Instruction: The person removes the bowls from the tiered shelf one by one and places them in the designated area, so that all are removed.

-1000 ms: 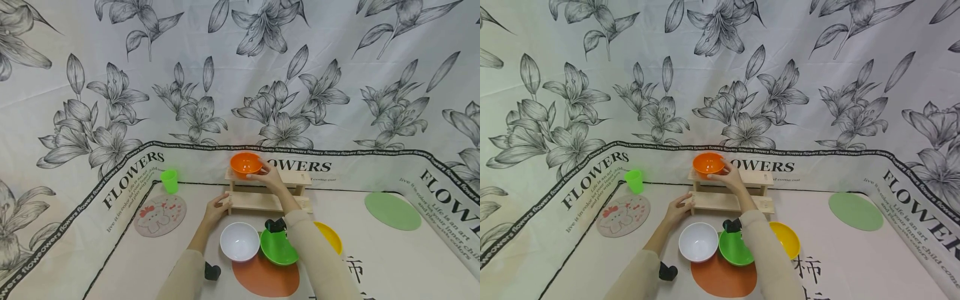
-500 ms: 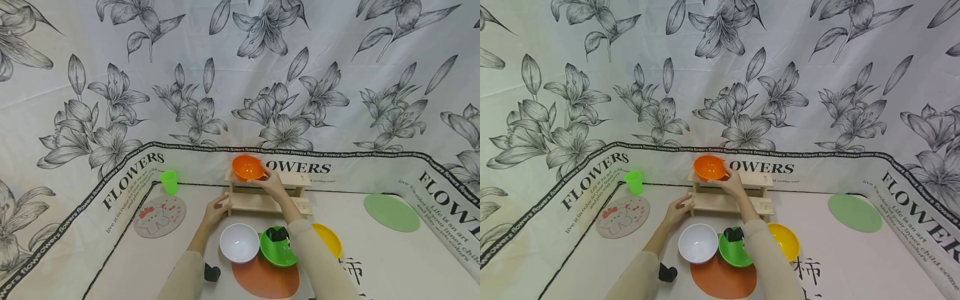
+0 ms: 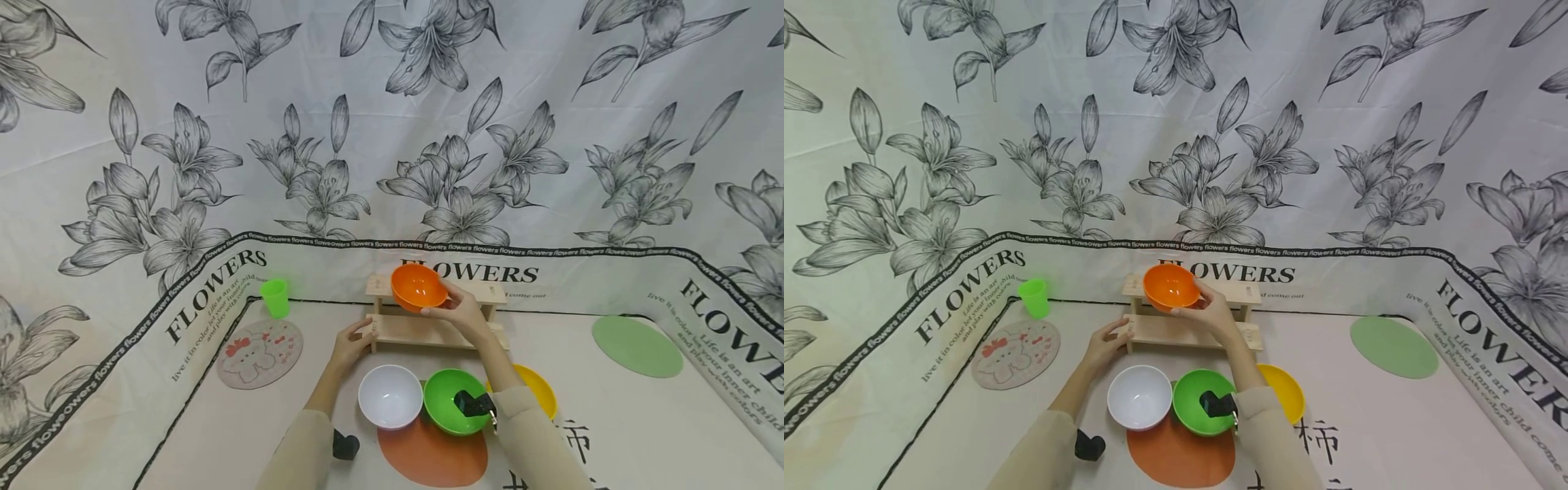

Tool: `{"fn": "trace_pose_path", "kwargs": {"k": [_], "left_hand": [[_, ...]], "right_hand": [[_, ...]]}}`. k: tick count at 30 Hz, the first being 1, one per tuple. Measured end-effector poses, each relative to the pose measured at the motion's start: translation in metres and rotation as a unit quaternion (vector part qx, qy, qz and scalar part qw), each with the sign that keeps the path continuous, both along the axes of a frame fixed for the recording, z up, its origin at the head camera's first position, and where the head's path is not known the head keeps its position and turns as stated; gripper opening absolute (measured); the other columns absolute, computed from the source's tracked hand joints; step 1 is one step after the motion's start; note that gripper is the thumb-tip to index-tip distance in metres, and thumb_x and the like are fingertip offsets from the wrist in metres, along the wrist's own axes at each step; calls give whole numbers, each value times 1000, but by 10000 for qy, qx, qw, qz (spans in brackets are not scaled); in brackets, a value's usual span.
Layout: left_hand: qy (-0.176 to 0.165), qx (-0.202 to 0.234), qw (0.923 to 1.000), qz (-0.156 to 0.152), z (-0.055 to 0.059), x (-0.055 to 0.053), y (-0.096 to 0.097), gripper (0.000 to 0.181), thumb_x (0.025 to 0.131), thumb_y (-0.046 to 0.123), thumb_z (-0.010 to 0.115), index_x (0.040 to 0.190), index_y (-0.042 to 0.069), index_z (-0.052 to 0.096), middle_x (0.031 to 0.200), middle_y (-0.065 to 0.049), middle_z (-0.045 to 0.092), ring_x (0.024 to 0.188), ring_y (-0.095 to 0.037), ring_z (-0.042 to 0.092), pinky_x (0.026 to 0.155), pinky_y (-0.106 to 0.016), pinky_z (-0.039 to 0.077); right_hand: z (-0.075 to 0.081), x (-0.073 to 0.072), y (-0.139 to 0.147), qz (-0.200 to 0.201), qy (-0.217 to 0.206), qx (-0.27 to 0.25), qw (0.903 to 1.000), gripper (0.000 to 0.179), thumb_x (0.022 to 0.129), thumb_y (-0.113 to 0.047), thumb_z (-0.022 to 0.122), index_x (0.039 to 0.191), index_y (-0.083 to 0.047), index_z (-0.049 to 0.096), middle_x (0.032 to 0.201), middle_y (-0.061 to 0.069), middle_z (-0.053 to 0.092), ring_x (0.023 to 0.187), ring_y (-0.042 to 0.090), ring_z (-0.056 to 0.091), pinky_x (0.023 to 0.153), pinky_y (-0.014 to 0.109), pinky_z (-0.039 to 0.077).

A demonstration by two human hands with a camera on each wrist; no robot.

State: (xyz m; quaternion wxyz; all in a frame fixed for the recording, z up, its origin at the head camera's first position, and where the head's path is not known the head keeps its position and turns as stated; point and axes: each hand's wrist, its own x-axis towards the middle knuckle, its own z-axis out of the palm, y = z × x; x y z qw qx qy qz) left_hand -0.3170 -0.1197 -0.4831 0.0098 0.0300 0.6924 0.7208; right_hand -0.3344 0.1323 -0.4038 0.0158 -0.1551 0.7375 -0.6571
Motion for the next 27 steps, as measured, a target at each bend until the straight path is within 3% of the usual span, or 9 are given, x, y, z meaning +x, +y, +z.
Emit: {"fn": "trace_pose_path", "kwargs": {"k": [4,13,21,27], "left_hand": [[-45,6,10000,18,-3,-4,0,47,88,4,64,130,-8,49,107,-26,59,83,-15,60,92,-47,51],[-114,24,9998,131,-23,-19,-1,48,87,8,67,131,-2,51,110,-24,58,82,-12,60,87,-38,55],[-96,91,9998,137,-26,-19,0,48,87,7,67,131,-2,51,112,-25,56,84,-14,61,88,-39,55],[-111,77,9998,175,-28,-20,-1,47,85,7,68,129,-1,53,108,-23,58,82,-15,61,84,-34,57]], "right_hand": [[-1,7,10,38,40,-138,9999,85,78,-5,75,147,0,25,150,20,28,124,39,44,91,20,50],[-6,27,39,64,247,-162,9995,83,78,4,71,145,8,22,148,27,25,127,41,38,93,15,47],[-8,46,67,-238,48,188,9995,84,81,-4,72,147,3,21,150,22,25,126,34,43,92,14,47],[-9,62,85,-406,144,426,9982,82,82,-6,72,147,3,22,152,22,21,129,41,36,92,10,44]]}}
